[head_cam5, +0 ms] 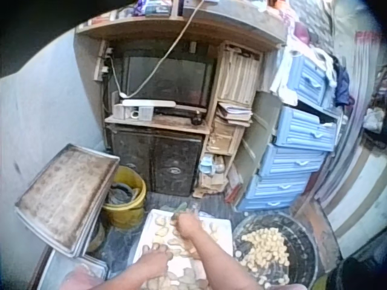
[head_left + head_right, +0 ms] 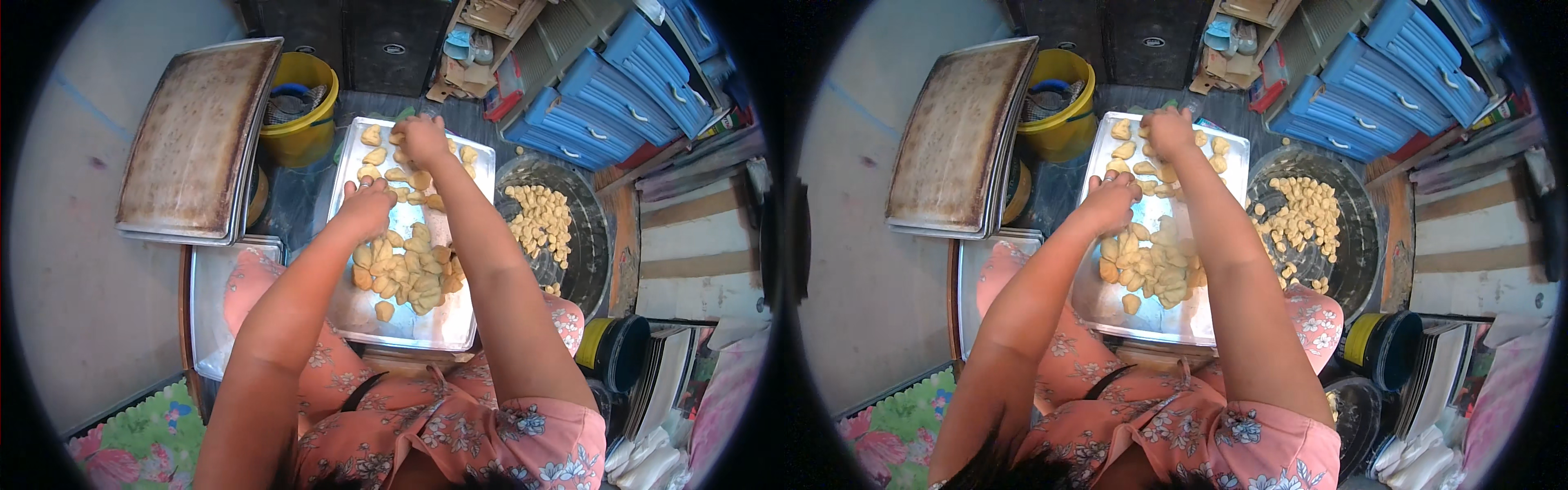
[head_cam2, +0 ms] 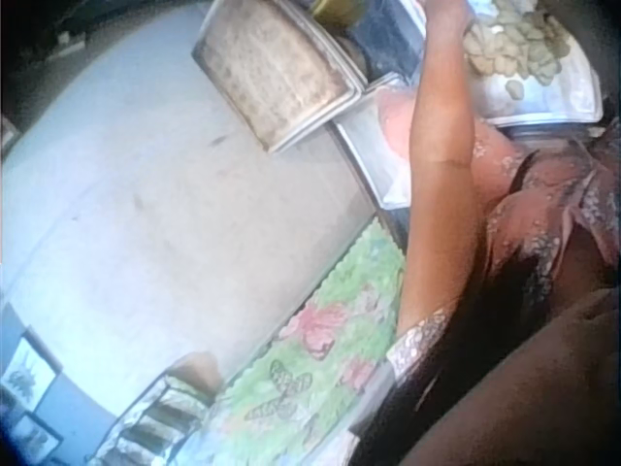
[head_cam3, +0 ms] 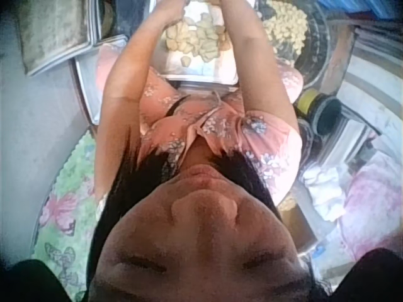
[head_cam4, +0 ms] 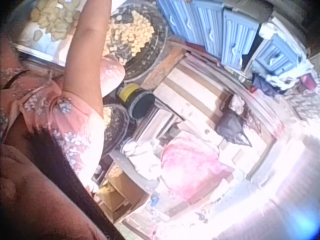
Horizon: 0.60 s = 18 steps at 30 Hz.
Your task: Placing shaped dough pieces onto baking trays.
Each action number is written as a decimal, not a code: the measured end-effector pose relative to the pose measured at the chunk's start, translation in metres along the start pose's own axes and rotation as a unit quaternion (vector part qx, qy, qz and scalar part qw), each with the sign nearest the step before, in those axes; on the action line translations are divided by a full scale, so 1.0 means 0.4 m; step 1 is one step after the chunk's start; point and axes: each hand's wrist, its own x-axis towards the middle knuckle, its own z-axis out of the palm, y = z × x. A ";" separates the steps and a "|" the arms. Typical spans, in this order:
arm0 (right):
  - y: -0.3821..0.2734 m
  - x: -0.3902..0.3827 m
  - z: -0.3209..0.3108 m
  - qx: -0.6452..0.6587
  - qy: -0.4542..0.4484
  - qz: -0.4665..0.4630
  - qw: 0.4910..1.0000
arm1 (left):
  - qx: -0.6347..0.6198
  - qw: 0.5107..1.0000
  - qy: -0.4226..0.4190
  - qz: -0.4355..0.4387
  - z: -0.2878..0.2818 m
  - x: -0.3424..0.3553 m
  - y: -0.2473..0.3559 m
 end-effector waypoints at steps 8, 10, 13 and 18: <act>-0.049 0.029 -0.006 0.075 0.009 -0.055 0.996 | -0.003 0.994 0.100 -0.035 0.007 -0.011 -0.047; -0.067 0.047 0.009 0.060 -0.002 -0.080 0.995 | 0.000 0.995 0.087 -0.041 0.002 -0.012 -0.050; -0.090 0.058 0.001 -0.013 -0.058 -0.068 0.996 | 0.012 0.997 0.059 -0.058 0.001 -0.019 -0.058; -0.079 0.054 -0.005 -0.036 -0.056 -0.005 0.998 | -0.003 0.997 0.032 -0.065 -0.025 -0.034 -0.047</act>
